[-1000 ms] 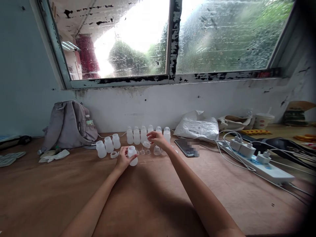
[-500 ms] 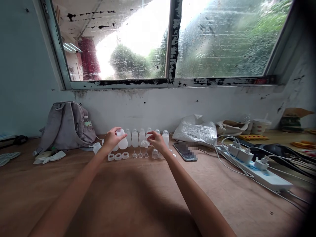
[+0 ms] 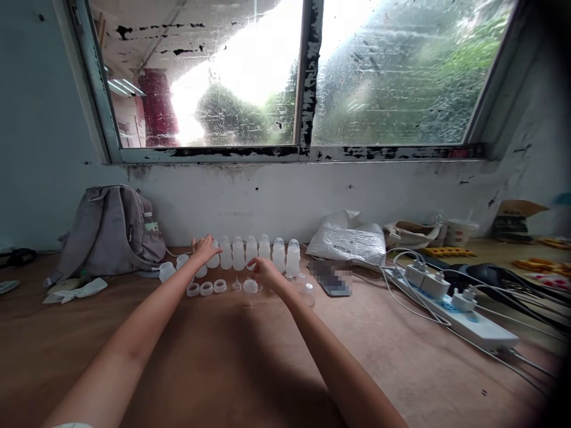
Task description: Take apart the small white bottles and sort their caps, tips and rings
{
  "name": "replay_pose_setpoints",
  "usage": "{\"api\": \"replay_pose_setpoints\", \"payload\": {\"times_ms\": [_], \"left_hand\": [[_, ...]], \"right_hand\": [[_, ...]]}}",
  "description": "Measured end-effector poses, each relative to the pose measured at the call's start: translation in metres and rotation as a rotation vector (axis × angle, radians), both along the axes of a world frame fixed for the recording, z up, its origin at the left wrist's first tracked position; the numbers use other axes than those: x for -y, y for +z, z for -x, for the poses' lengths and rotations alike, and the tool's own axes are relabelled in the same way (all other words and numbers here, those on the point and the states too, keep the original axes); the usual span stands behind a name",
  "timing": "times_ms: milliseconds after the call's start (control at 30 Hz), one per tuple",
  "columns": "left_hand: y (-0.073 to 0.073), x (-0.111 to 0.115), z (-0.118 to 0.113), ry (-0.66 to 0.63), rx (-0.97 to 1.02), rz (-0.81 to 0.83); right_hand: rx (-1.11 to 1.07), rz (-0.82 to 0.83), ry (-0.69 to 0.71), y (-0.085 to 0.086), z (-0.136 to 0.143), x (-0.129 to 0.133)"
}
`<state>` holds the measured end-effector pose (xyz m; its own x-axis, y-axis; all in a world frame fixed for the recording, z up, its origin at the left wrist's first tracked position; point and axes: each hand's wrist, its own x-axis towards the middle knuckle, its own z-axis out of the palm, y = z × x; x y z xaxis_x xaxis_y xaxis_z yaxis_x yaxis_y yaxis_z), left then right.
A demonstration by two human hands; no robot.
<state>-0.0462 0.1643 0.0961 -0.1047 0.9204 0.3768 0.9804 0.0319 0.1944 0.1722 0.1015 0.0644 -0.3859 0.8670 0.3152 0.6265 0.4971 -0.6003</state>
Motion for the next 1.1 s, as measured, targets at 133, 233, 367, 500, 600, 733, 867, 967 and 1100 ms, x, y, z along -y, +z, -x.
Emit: {"api": "replay_pose_setpoints", "payload": {"times_ms": [133, 233, 367, 500, 600, 733, 867, 967, 1100], "left_hand": [[-0.01, -0.004, 0.002, -0.003, -0.004, 0.005], [-0.016, -0.003, 0.005, -0.003, -0.01, 0.02], [-0.02, -0.001, 0.008, -0.031, 0.008, 0.001], [-0.022, -0.002, 0.011, -0.007, -0.054, -0.018], [-0.025, -0.002, 0.013, -0.009, -0.111, -0.032], [-0.028, 0.0, 0.015, -0.02, -0.164, -0.068], [-0.024, 0.01, 0.011, -0.06, -0.126, -0.183], [-0.028, 0.033, 0.002, -0.204, -0.005, -0.235], [-0.063, 0.085, -0.012, -0.565, 0.184, -0.161]], "right_hand": [[0.243, 0.006, 0.084, -0.008, 0.014, 0.012], [0.309, 0.027, 0.108, -0.007, 0.018, 0.019], [0.427, 0.098, 0.14, -0.004, 0.015, 0.023], [0.427, 0.135, 0.129, -0.012, 0.017, 0.023], [0.436, 0.067, 0.062, -0.023, 0.024, 0.022], [0.466, -0.012, -0.039, -0.036, 0.03, 0.021], [0.387, -0.043, -0.066, -0.051, 0.029, 0.018], [0.241, -0.135, -0.081, -0.064, 0.029, 0.019], [0.051, -0.157, -0.03, -0.072, 0.033, 0.021]]}}
